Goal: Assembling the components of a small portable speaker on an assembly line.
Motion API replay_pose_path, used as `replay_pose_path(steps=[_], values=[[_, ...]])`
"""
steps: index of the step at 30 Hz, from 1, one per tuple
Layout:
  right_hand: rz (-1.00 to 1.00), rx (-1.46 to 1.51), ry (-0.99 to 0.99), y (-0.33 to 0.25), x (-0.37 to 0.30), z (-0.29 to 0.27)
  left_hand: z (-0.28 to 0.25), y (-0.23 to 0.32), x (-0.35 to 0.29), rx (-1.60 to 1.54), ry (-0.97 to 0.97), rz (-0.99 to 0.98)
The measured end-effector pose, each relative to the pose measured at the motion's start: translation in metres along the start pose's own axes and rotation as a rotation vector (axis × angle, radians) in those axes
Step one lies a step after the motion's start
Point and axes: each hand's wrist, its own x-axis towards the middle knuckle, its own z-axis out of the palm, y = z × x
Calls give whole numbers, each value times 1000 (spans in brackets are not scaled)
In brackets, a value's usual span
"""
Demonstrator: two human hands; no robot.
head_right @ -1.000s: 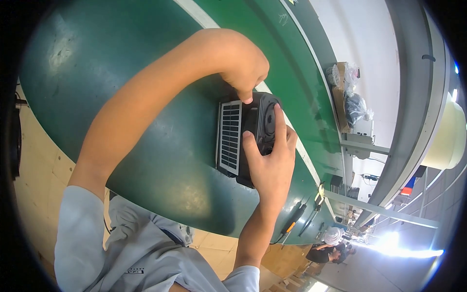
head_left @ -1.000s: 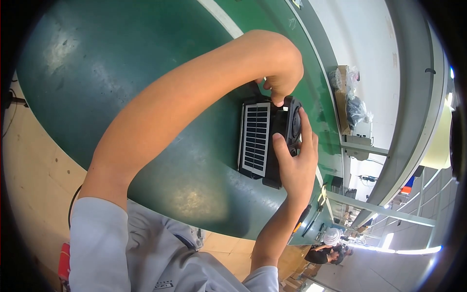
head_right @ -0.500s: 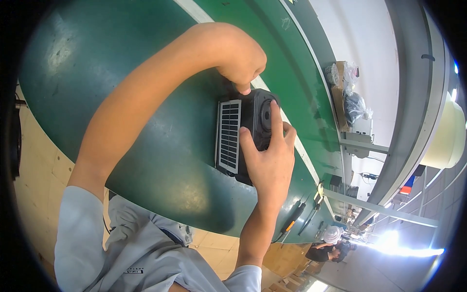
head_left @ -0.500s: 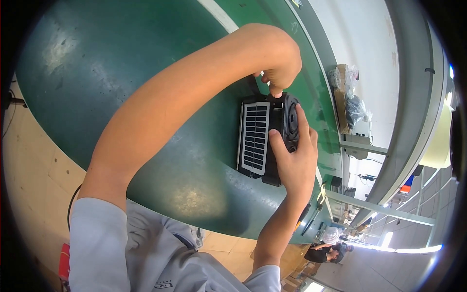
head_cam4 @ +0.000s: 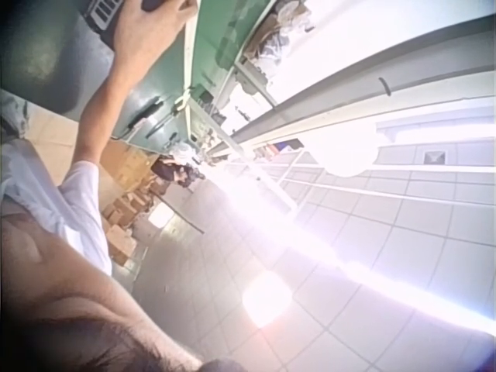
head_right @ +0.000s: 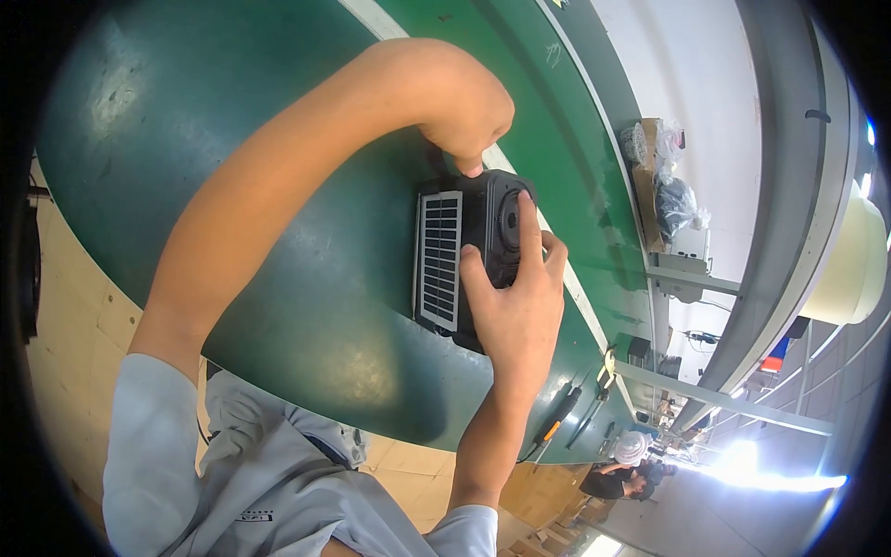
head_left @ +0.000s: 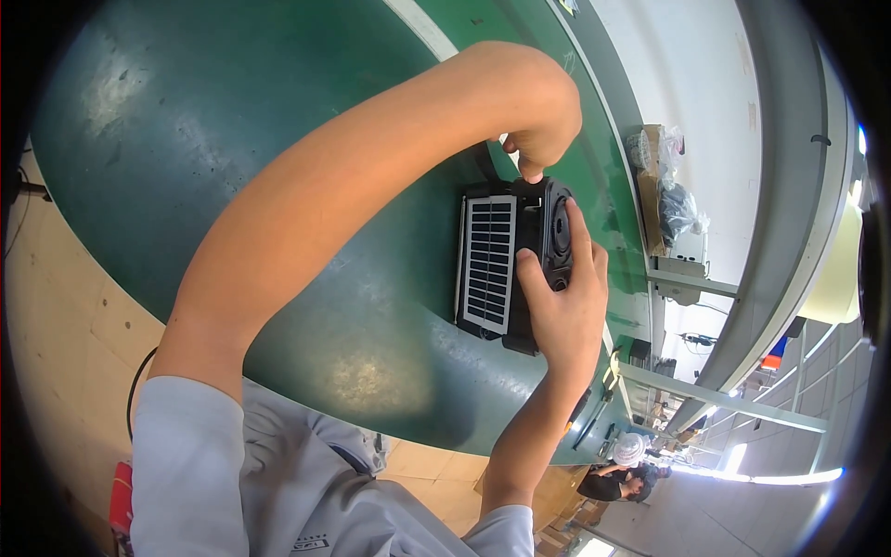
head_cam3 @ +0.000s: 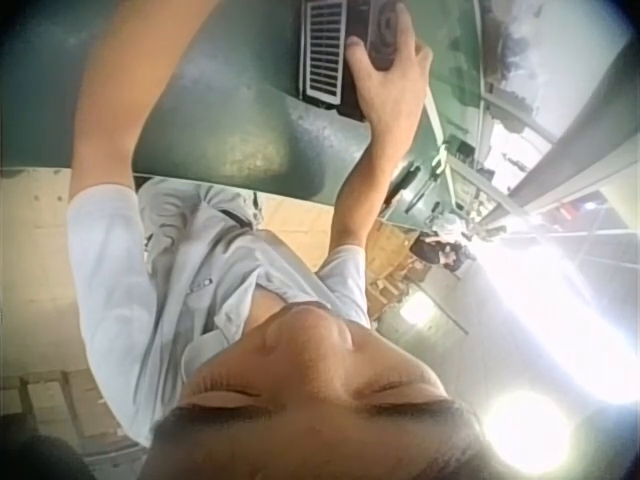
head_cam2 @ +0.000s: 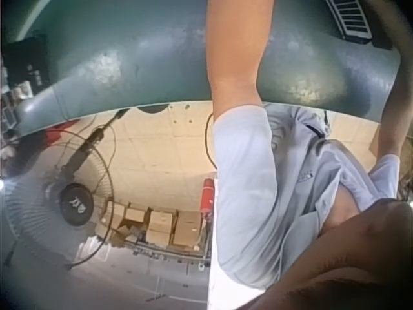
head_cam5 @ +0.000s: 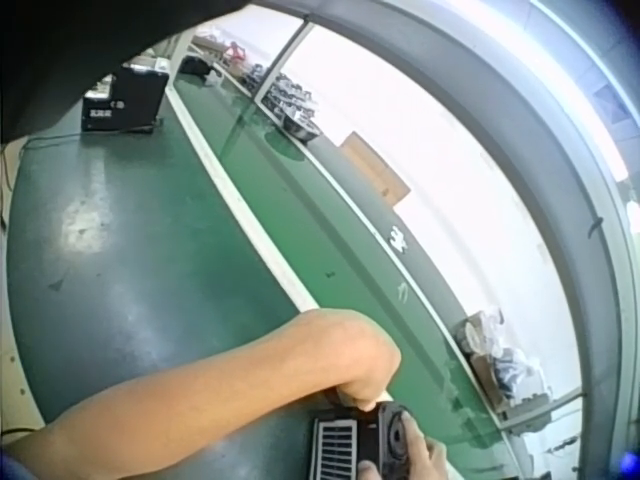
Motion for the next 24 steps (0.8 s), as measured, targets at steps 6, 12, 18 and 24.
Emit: replay_pose_path(steps=[6, 12, 18, 24], values=[[-12, 5, -14, 4, 0, 1, 1, 2, 1, 13, 28, 1], [1, -35, -10, 0, -2, 2, 1, 1, 1, 32, 29, 14], [-2, -100, -73, 2, -3, 2, 3, -2, -1, 34, 67, 3], [-124, -53, -81, 29, -3, 3, 51, -6, 13, 23, 506, 223]])
